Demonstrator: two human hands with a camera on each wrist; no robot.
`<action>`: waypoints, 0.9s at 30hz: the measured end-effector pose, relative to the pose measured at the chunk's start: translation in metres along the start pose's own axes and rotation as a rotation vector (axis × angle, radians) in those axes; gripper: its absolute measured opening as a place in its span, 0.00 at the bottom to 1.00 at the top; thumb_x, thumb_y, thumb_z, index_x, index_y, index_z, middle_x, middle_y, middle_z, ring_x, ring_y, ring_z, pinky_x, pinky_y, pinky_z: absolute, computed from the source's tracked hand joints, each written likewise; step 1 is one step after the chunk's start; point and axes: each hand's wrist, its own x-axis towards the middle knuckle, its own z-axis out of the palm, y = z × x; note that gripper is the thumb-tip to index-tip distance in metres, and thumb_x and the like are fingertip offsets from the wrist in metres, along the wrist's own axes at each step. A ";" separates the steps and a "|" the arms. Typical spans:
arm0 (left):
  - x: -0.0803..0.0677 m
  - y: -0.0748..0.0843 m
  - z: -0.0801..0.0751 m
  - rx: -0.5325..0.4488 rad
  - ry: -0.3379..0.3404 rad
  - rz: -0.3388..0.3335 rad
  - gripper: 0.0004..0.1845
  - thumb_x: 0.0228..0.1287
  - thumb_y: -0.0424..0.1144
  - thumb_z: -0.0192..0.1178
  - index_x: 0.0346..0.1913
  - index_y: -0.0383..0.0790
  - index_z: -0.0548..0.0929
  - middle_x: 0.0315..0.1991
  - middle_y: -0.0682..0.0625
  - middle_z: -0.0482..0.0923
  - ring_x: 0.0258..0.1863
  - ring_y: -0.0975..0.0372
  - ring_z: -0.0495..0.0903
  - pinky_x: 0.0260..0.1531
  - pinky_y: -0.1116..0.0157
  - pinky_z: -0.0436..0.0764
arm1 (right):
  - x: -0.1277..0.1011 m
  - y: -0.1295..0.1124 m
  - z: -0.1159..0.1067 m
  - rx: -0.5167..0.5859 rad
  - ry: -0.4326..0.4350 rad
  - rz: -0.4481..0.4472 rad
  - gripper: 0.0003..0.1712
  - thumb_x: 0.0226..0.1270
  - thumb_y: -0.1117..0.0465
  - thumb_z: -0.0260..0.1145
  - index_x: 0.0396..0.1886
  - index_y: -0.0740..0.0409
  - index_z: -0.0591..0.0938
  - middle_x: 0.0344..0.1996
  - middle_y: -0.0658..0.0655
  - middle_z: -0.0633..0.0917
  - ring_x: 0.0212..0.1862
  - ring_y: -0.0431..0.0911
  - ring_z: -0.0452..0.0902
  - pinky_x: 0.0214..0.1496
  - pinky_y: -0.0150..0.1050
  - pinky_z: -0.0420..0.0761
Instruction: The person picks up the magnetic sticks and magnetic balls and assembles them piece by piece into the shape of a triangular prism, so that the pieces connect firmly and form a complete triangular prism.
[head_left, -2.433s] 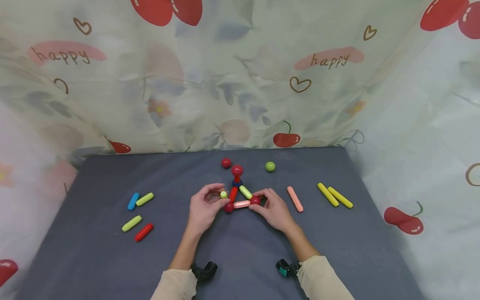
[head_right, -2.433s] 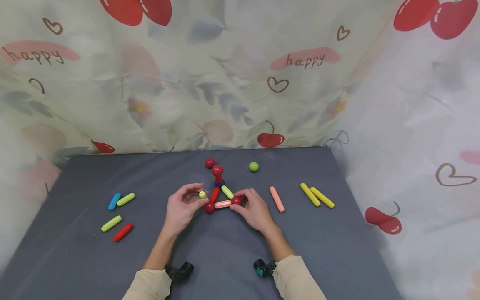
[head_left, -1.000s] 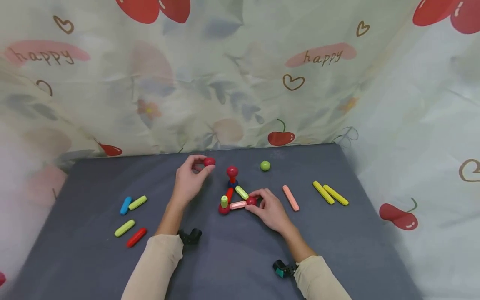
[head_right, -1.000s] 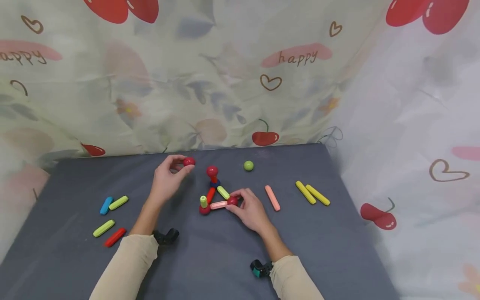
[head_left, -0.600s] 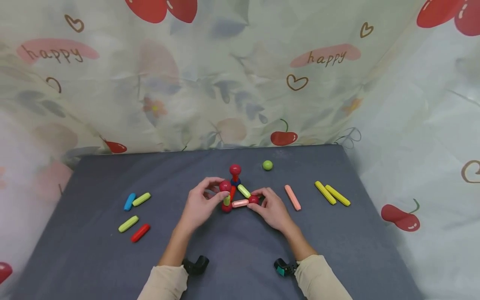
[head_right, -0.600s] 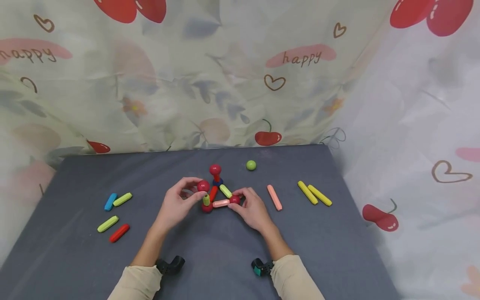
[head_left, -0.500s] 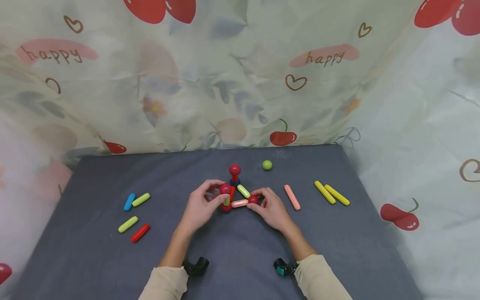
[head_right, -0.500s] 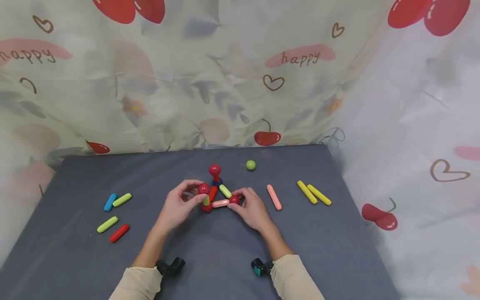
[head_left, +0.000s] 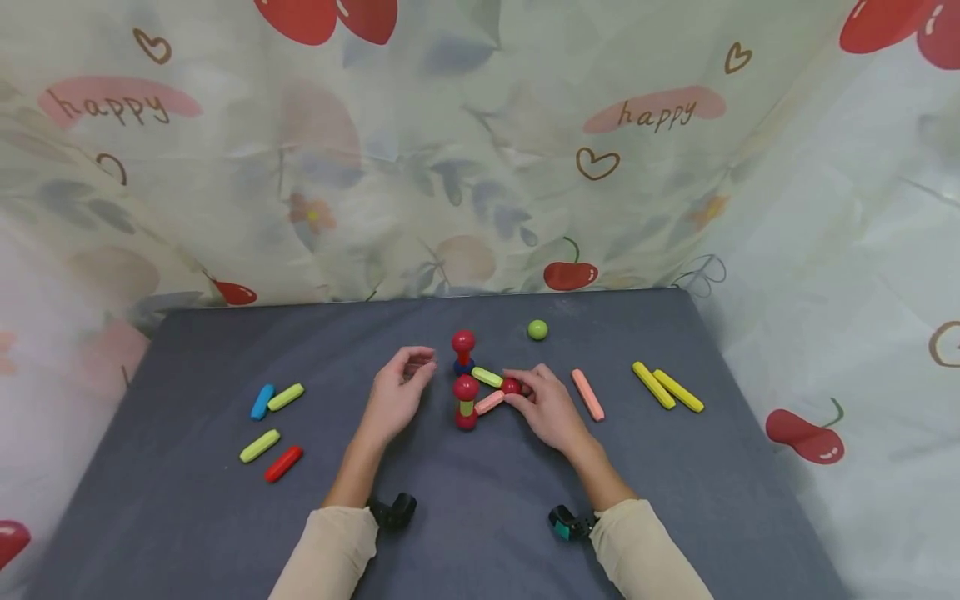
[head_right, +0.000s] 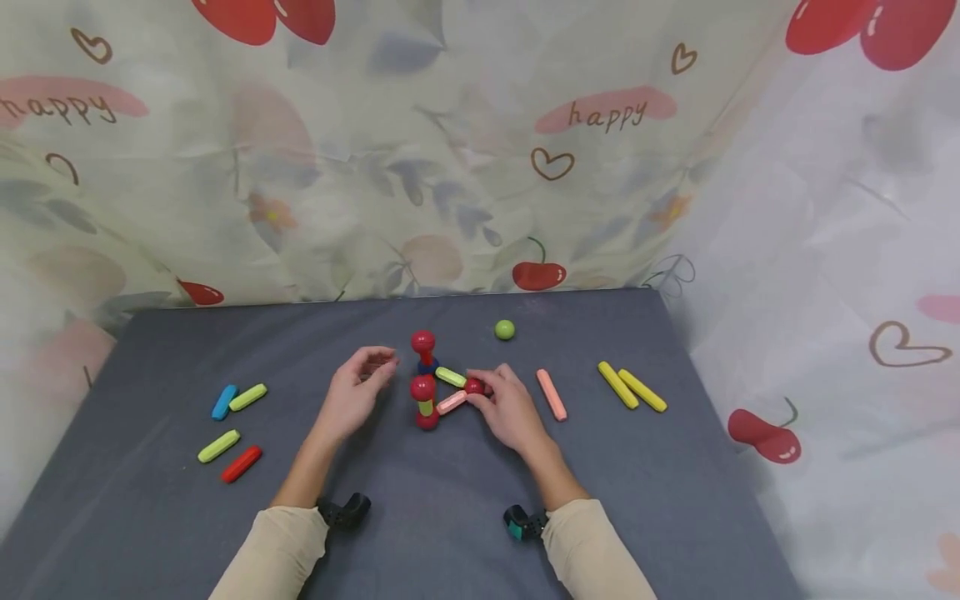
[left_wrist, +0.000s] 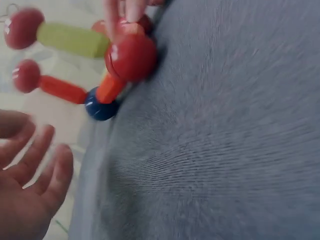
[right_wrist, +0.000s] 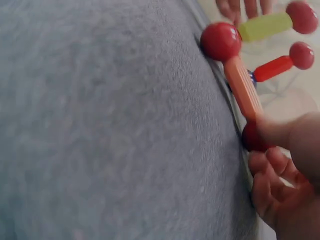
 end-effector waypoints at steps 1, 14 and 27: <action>0.004 -0.002 0.001 0.034 -0.007 -0.011 0.18 0.75 0.41 0.59 0.64 0.42 0.78 0.57 0.46 0.83 0.54 0.53 0.83 0.54 0.55 0.83 | 0.000 -0.004 0.001 -0.013 0.013 0.005 0.25 0.70 0.59 0.71 0.65 0.50 0.81 0.38 0.53 0.79 0.34 0.40 0.72 0.38 0.33 0.75; 0.026 -0.021 -0.004 0.246 -0.046 0.037 0.18 0.66 0.39 0.69 0.58 0.44 0.84 0.51 0.45 0.87 0.48 0.54 0.84 0.55 0.51 0.82 | -0.019 -0.062 0.043 0.063 -0.038 -0.021 0.23 0.63 0.47 0.76 0.50 0.53 0.79 0.38 0.52 0.78 0.34 0.38 0.72 0.36 0.31 0.76; -0.012 -0.018 0.003 0.358 0.037 -0.009 0.16 0.62 0.48 0.73 0.49 0.43 0.88 0.38 0.49 0.83 0.34 0.61 0.77 0.37 0.64 0.78 | 0.015 -0.030 0.020 -0.018 0.025 -0.052 0.14 0.69 0.61 0.71 0.52 0.58 0.85 0.49 0.57 0.84 0.50 0.51 0.77 0.56 0.49 0.78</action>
